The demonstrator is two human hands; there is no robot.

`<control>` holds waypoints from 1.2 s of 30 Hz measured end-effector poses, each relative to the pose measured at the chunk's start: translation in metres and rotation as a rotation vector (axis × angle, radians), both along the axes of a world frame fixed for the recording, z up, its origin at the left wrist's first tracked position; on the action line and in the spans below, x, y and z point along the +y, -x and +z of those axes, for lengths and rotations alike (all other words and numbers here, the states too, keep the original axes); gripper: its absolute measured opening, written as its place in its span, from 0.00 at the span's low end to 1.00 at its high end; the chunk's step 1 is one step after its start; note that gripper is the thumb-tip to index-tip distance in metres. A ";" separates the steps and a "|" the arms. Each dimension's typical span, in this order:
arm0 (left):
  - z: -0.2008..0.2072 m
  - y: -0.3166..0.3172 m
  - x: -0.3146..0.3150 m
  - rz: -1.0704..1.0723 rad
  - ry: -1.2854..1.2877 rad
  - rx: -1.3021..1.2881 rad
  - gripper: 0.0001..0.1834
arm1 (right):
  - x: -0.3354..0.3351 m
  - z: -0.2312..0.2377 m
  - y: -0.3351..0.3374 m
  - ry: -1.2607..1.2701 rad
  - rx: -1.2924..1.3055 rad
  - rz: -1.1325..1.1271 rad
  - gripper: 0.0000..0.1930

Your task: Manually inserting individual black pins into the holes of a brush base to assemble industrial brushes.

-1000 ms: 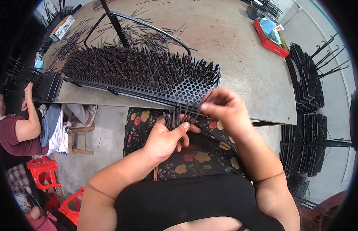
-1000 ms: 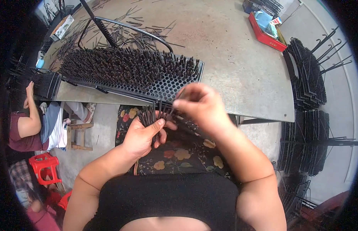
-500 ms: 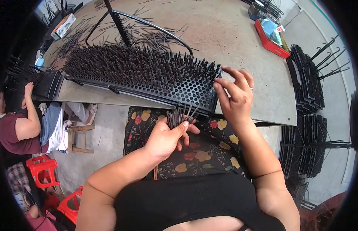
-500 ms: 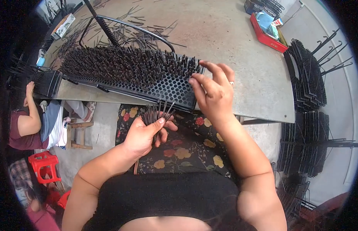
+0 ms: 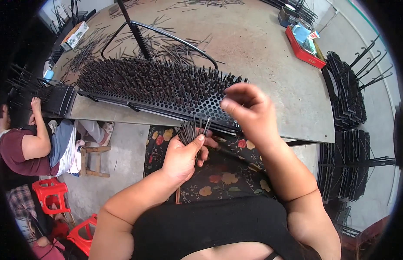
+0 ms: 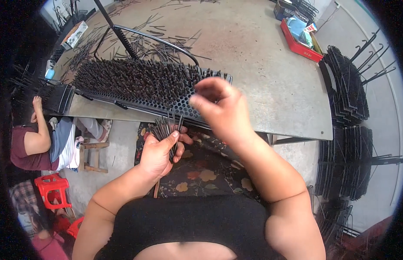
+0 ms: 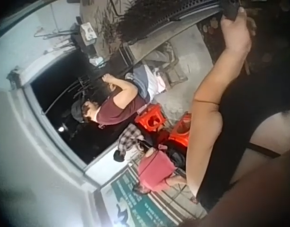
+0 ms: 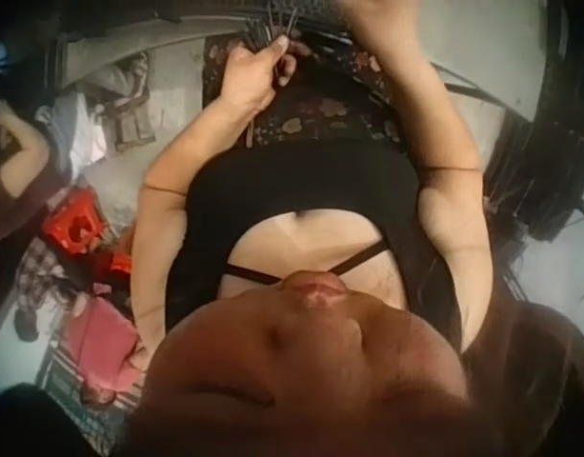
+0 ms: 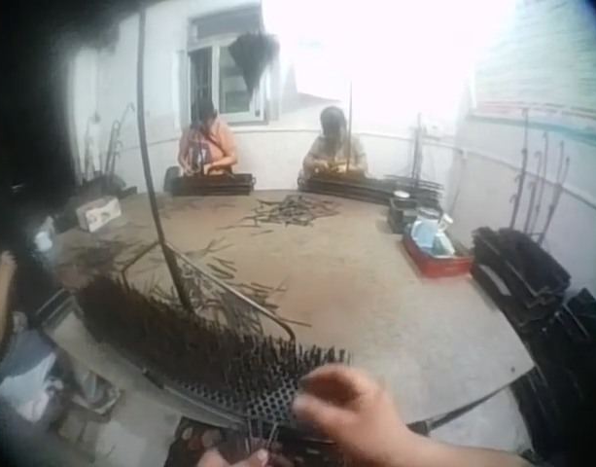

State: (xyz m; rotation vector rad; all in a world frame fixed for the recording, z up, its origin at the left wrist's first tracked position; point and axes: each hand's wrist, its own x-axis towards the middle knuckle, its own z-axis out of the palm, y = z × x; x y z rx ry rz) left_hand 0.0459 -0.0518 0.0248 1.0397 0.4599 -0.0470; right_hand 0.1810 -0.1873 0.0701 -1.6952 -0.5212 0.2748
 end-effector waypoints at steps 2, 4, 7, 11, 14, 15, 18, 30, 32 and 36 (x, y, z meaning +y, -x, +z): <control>0.002 0.002 -0.001 0.002 0.061 -0.106 0.09 | -0.003 0.001 0.014 0.196 -0.031 0.231 0.13; 0.002 0.002 -0.003 0.044 0.074 -0.113 0.09 | -0.003 -0.018 0.015 0.152 0.323 0.306 0.10; -0.003 -0.002 0.000 0.048 0.023 0.013 0.09 | 0.004 -0.012 0.000 -0.026 0.059 -0.023 0.13; -0.009 0.000 -0.002 0.046 -0.004 0.064 0.11 | 0.014 -0.020 -0.018 0.019 -0.965 -0.213 0.12; -0.008 0.000 -0.002 0.036 0.001 0.081 0.12 | 0.020 -0.024 -0.026 0.038 -1.120 -0.139 0.11; -0.007 0.001 -0.002 0.025 -0.003 0.081 0.11 | 0.022 -0.024 -0.025 0.042 -1.089 -0.155 0.11; -0.009 -0.004 0.002 0.017 -0.014 0.078 0.11 | 0.026 -0.019 -0.035 0.106 -1.185 -0.217 0.11; -0.009 -0.002 0.000 0.088 0.047 -0.013 0.08 | 0.020 -0.016 -0.010 0.201 -0.988 -0.079 0.15; -0.008 0.000 0.001 0.077 0.021 -0.080 0.09 | 0.012 -0.016 0.016 0.149 -0.413 0.037 0.19; -0.003 0.008 0.000 -0.003 0.047 -0.137 0.08 | 0.009 -0.004 0.030 0.125 0.162 0.326 0.11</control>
